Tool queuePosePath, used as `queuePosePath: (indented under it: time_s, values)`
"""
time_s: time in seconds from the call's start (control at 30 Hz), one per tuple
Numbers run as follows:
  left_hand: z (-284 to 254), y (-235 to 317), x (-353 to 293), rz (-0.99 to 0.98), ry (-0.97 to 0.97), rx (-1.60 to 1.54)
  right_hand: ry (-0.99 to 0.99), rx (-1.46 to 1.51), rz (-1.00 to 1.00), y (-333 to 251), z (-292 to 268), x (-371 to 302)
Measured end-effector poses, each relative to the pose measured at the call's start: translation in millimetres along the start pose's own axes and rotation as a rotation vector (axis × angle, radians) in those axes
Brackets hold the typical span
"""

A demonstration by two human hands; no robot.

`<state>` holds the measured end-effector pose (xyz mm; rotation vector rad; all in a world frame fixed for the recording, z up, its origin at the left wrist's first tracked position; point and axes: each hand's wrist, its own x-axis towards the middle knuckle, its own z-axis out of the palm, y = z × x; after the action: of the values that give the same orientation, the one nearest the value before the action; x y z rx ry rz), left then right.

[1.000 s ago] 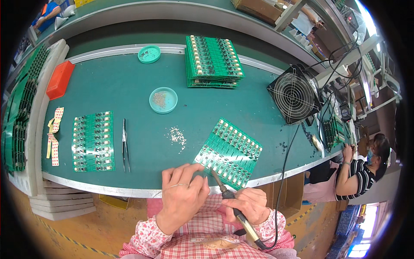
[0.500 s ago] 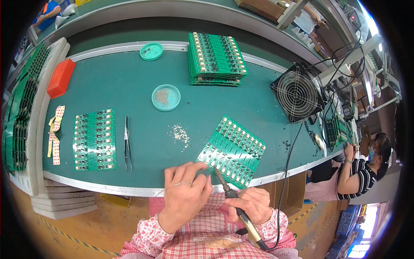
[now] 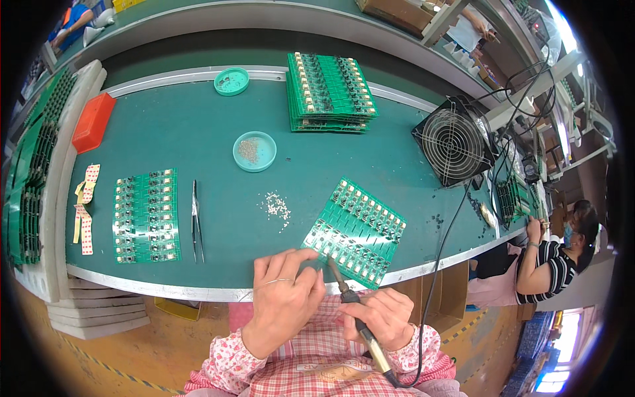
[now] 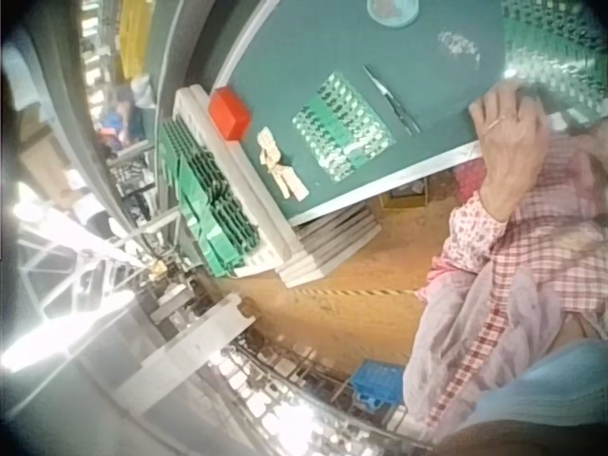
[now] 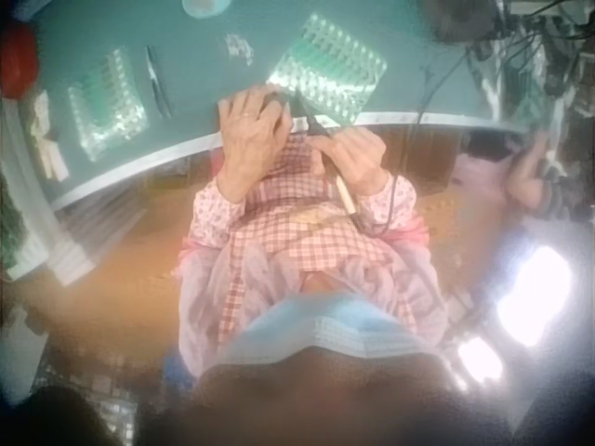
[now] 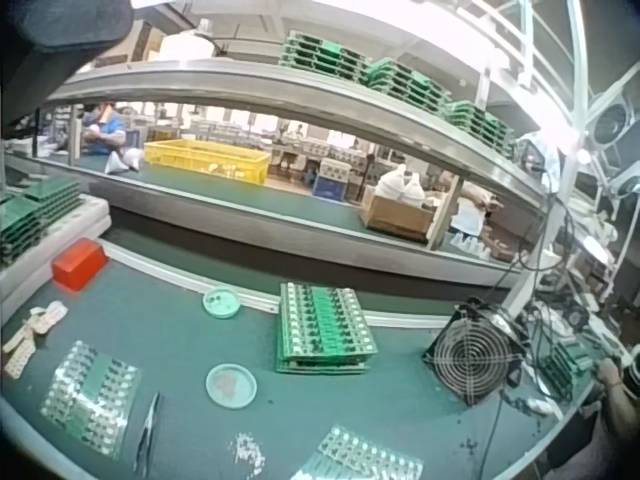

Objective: The person solders components onto small green circuit boards using a soldering iron and solder wire, with tweezers to position the components and a cooling fan to dissipate heat.

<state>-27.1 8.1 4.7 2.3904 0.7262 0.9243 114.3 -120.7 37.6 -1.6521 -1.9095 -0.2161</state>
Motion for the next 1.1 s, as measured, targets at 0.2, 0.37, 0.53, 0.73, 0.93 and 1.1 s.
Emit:
queuePosePath:
  time_s: [0.2, 0.37, 0.53, 0.73, 0.93, 1.1]
  values:
    - [2, -1, -2, 0.013, 0.009, 0.010, 0.032, 0.105, 0.101, 1, -3, 2]
    - [1, 1, -2, 0.018, 0.012, 0.017, 0.141, 0.324, 0.162, 12, -14, -5]
    - [2, 6, -5, 0.016, 0.001, 0.034, 0.233, 0.371, 0.250, 15, -14, -22]
    - [5, 11, -5, -0.013, 0.012, 0.063, 0.273, 0.407, 0.259, 14, -10, -22]
    - [8, 13, 0, -0.029, 0.025, 0.079, 0.306, 0.429, 0.264, 13, -1, -13]
    - [10, 12, 0, -0.044, 0.027, 0.094, 0.254, 0.388, 0.201, 16, 5, -6]
